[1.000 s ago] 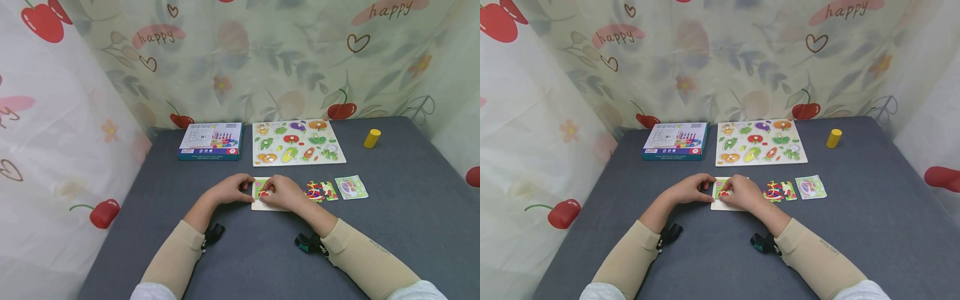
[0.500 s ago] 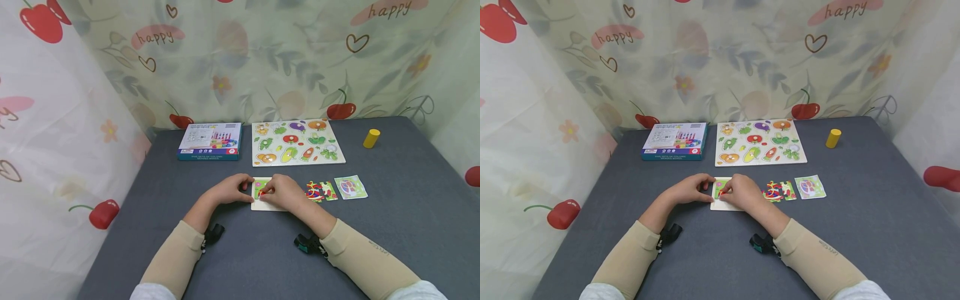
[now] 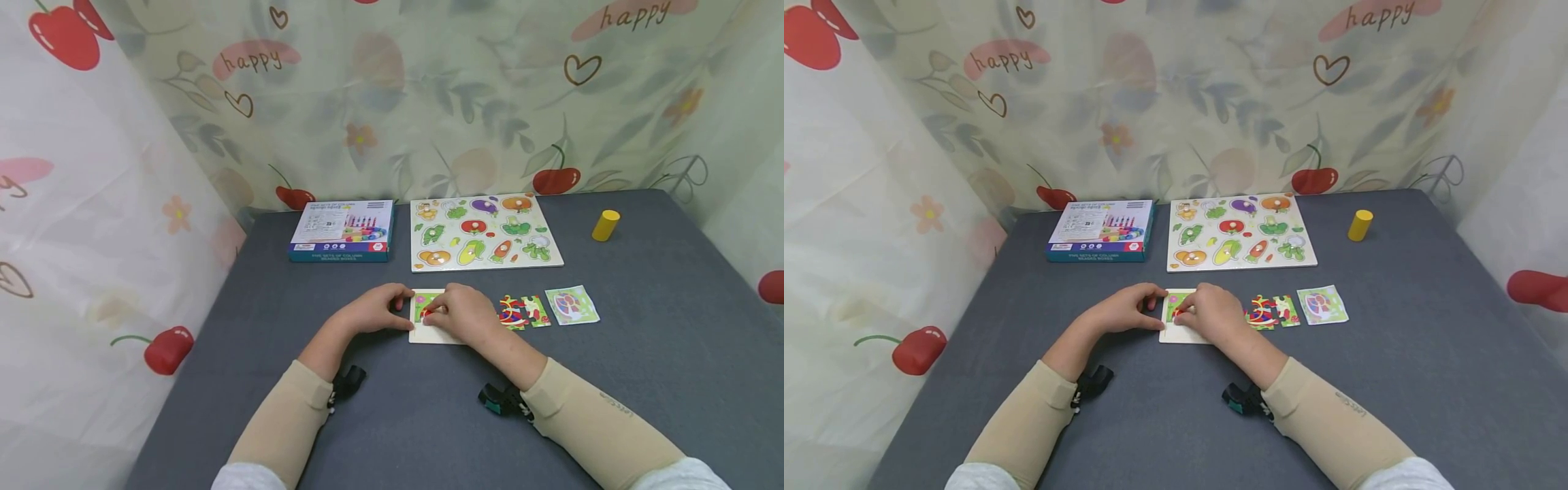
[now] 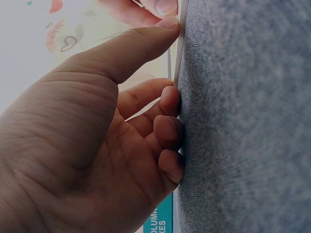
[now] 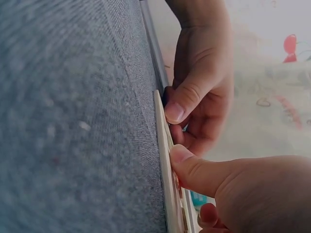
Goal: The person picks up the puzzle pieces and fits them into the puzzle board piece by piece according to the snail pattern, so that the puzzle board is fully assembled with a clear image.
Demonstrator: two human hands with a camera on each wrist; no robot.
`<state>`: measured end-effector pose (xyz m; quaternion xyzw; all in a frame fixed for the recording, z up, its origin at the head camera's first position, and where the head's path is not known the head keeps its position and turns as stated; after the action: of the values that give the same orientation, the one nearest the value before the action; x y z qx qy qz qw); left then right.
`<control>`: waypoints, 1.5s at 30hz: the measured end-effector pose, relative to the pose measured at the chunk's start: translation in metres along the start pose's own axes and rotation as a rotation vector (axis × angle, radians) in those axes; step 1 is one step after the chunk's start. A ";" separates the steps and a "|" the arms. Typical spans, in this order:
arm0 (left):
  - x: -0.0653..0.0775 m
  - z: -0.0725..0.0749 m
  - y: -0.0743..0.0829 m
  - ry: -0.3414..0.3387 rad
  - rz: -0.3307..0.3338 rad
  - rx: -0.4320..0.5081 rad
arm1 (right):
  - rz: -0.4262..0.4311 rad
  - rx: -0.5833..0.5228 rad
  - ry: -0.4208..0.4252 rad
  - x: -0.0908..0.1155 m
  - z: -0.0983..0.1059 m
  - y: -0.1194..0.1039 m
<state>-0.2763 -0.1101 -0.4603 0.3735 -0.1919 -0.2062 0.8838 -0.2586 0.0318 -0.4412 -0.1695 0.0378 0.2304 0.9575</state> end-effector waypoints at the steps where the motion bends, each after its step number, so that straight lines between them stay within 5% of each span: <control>1: 0.000 0.000 0.000 0.001 0.000 0.000 | 0.001 0.004 0.002 0.000 0.000 0.000; 10: 0.000 0.000 -0.001 -0.011 -0.003 -0.006 | -0.002 -0.044 -0.014 -0.001 0.004 0.001; 30: -0.002 0.000 -0.003 -0.006 0.007 -0.011 | -0.040 -0.174 0.028 0.005 0.075 -0.006; 45: -0.002 0.000 -0.004 -0.013 0.016 -0.016 | -0.055 -0.242 0.029 0.014 0.121 0.018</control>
<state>-0.2791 -0.1112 -0.4634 0.3634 -0.1989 -0.2033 0.8872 -0.2551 0.0942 -0.3347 -0.2882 0.0191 0.2042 0.9353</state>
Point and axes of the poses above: each hand's wrist, its own x-axis away from the middle knuckle, its own z-axis out of the back of the hand, y = z × x, the point moved 8 cm from there along -x, towards the middle knuckle, and after that the axes turned 8 degrees about x, right-handed, at the moved point
